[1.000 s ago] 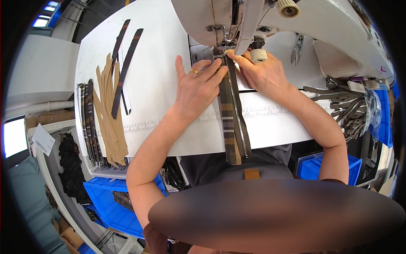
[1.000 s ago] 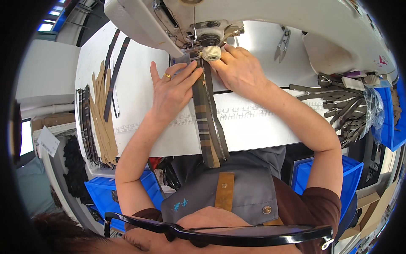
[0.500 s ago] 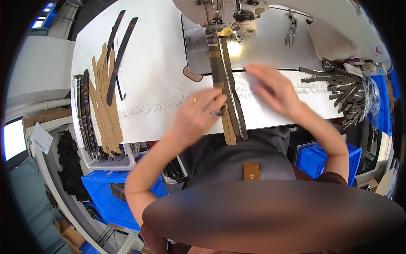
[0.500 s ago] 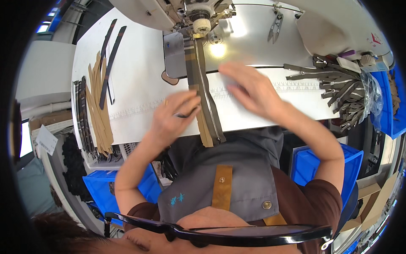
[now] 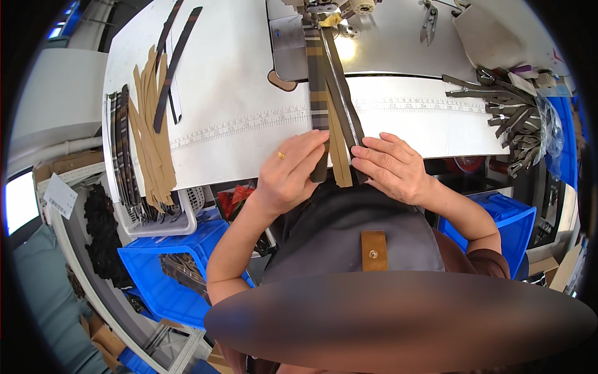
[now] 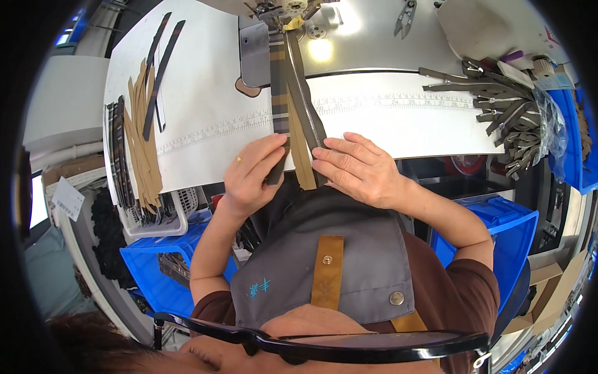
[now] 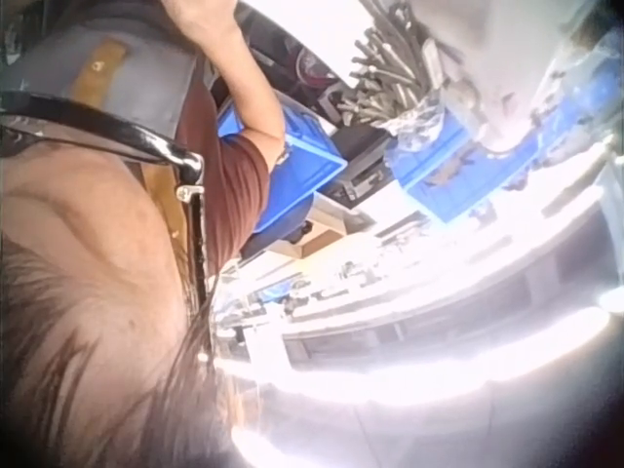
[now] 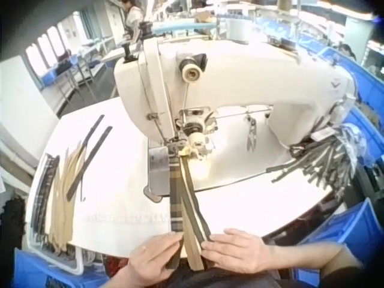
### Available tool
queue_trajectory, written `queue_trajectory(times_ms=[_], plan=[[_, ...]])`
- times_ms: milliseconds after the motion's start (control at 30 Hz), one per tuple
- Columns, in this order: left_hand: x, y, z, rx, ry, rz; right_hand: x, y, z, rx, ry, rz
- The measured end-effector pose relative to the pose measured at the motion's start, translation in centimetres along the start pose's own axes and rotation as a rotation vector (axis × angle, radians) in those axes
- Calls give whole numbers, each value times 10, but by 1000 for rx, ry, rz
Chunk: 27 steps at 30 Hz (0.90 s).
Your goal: The recorder uses a sewing machine to attach a fabric strip to a zipper.
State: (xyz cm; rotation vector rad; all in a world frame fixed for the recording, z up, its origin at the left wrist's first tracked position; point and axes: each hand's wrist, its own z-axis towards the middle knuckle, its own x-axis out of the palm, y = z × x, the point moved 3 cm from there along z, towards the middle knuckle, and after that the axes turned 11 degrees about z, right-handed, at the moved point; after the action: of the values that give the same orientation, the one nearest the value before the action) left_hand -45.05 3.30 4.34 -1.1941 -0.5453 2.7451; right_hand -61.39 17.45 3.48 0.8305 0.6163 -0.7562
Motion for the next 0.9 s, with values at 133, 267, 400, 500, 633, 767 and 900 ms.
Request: queue_trajectory(times_ms=[133,267,400,500,633,767,900], plan=[[-8,-1,9,40,158,27,-3,1,0,-9,-19,-2],[-4,-2,8,37,244,145,-6,3,2,-26,-26,20],[-4,2,8,65,236,174,-7,12,11,7,-27,41],[-2,4,6,61,226,169,-5,20,19,30,-20,36],[-4,3,7,57,227,156,-1,25,25,8,-18,-7],[-10,2,11,5,243,67,0,28,25,-5,17,-61],[-13,8,9,40,127,-30,0,28,26,-17,25,-70]])
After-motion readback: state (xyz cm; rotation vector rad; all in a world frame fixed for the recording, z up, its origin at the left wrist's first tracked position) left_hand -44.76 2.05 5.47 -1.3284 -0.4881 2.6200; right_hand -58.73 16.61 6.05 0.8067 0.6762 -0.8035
